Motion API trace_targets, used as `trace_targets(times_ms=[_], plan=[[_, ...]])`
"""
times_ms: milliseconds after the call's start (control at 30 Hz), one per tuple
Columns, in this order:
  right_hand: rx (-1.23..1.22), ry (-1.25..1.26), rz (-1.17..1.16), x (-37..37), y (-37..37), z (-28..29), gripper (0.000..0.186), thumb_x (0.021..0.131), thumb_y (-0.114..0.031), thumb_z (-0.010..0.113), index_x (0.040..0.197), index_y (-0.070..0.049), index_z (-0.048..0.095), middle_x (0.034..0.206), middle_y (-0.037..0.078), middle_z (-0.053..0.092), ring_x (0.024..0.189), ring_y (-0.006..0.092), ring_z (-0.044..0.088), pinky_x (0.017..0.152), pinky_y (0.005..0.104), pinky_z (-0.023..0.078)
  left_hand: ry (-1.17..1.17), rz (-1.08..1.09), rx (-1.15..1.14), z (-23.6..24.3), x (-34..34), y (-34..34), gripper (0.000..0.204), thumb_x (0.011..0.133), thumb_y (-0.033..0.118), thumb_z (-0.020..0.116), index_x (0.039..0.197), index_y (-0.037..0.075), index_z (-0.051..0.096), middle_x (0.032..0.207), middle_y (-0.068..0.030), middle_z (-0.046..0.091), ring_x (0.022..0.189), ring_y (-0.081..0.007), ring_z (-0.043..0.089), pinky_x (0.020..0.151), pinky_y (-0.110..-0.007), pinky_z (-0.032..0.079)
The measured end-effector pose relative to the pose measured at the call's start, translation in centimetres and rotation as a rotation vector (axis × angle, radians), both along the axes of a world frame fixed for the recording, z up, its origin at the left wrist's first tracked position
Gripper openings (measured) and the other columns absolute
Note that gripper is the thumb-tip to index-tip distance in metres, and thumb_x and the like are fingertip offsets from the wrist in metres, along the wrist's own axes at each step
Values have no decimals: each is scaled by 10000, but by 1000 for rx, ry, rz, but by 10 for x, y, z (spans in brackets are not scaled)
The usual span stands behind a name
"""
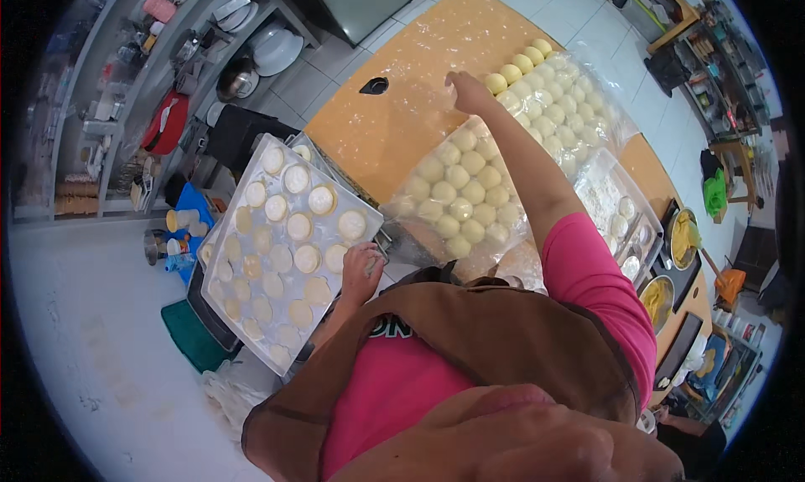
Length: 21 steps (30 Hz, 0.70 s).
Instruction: The person picks up flattened dough pieces from a tray and dips them into a container of white powder before placing them back onto a large wooden board covered in dough balls.
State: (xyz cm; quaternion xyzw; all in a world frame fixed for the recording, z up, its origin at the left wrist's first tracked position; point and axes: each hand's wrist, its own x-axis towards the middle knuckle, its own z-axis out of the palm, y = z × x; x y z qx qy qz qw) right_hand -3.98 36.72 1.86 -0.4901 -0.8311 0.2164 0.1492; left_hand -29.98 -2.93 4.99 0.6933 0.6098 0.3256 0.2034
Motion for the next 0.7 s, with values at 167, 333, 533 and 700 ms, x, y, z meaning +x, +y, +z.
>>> trace_targets(times_ms=[167, 333, 533, 700], plan=[[112, 272, -55, 6, -33, 68, 429, 677, 17, 612, 1081, -96, 521, 1044, 144, 543, 993, 341, 541, 841, 404, 459, -43, -41, -21, 0, 5, 5, 154, 744, 62, 665, 881, 77, 598, 1019, -132, 600, 994, -317, 552, 871, -408, 406], [245, 515, -238, 72, -107, 120, 482, 638, -33, 704, 1092, -31, 542, 1095, 134, 557, 1029, 291, 544, 909, 356, 442, -28, -99, -2, -1, 10, 10, 138, 766, 63, 656, 891, 69, 598, 1040, -149, 586, 1013, -324, 538, 884, -415, 404], [115, 228, -753, 241, -231, 72, 402, 635, -16, 639, 1033, -56, 594, 1062, 172, 591, 1047, 326, 545, 905, 376, 442, -34, -168, 15, 3, 28, 12, 139, 781, 78, 656, 897, 45, 588, 1059, -148, 586, 1029, -339, 527, 922, -429, 391], [-356, -75, -624, 311, -302, -10, 569, 600, -170, 791, 1121, -66, 587, 1136, 200, 584, 1096, 342, 538, 925, 406, 451, -32, -275, 6, 17, 57, 18, 147, 768, 80, 667, 885, 40, 588, 1048, -150, 594, 1020, -337, 542, 906, -431, 408]])
